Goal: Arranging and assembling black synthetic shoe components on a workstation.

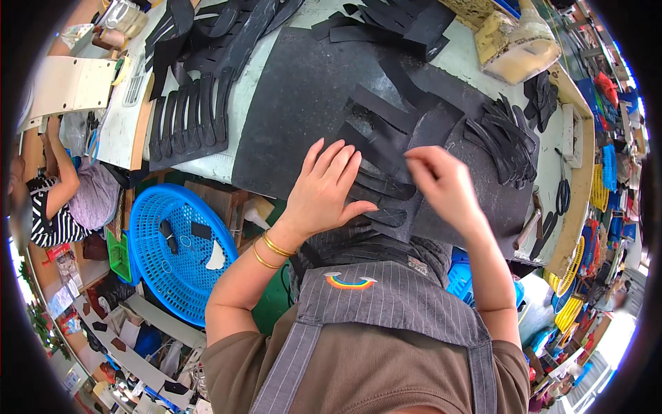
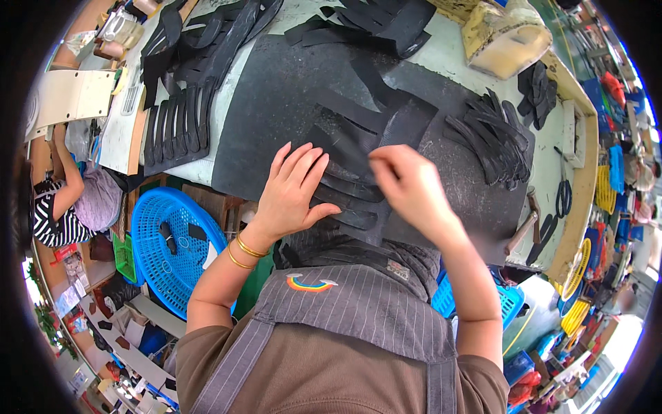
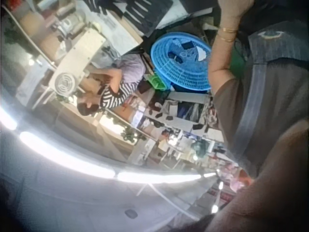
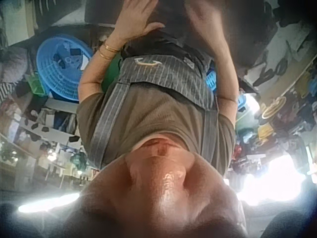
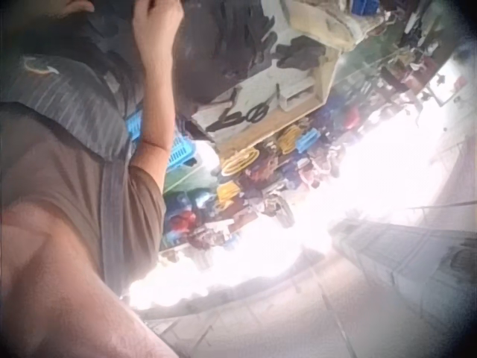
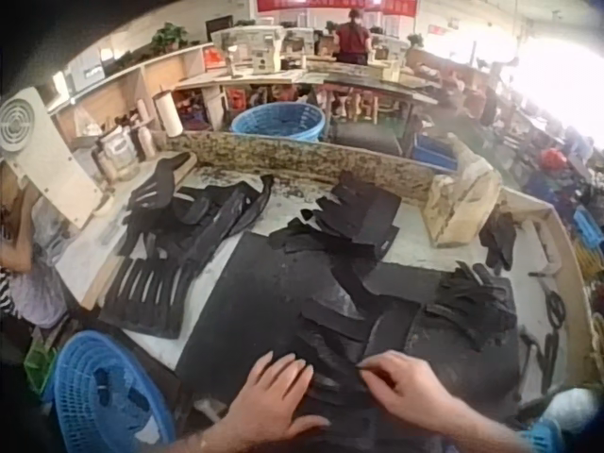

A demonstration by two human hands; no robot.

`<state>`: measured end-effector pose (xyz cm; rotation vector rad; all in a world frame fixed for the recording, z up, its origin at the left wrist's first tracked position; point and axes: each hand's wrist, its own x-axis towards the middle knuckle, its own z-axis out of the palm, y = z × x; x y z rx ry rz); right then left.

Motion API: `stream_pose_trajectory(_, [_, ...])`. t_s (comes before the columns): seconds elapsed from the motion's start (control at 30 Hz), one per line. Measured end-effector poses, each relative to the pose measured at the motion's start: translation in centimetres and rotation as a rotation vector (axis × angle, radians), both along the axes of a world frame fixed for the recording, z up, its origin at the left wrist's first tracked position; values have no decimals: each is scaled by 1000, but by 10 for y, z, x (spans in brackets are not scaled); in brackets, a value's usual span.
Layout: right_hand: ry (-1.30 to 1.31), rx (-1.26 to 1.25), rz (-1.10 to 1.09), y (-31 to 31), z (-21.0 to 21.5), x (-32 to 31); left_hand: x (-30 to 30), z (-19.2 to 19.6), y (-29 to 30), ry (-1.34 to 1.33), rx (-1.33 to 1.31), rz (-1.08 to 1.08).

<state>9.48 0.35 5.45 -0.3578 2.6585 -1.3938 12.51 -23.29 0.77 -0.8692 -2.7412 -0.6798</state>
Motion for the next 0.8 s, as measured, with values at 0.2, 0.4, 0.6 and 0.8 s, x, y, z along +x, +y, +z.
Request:
stream_pose_trajectory(0.2, [-33,1,45,-33,-31,-19,-1,-4,-2,5,49,4])
stream_pose_trajectory(0.4, [-29,35,43,-36,-37,-21,0,-3,-2,-7,47,15])
stream_pose_trajectory(0.6, [29,65,38,-37,-39,-22,-5,-2,0,-50,19,-11])
stream_pose_trajectory(0.8, [65,140,53,-34,-40,-19,-5,-1,5,-4,-50,2])
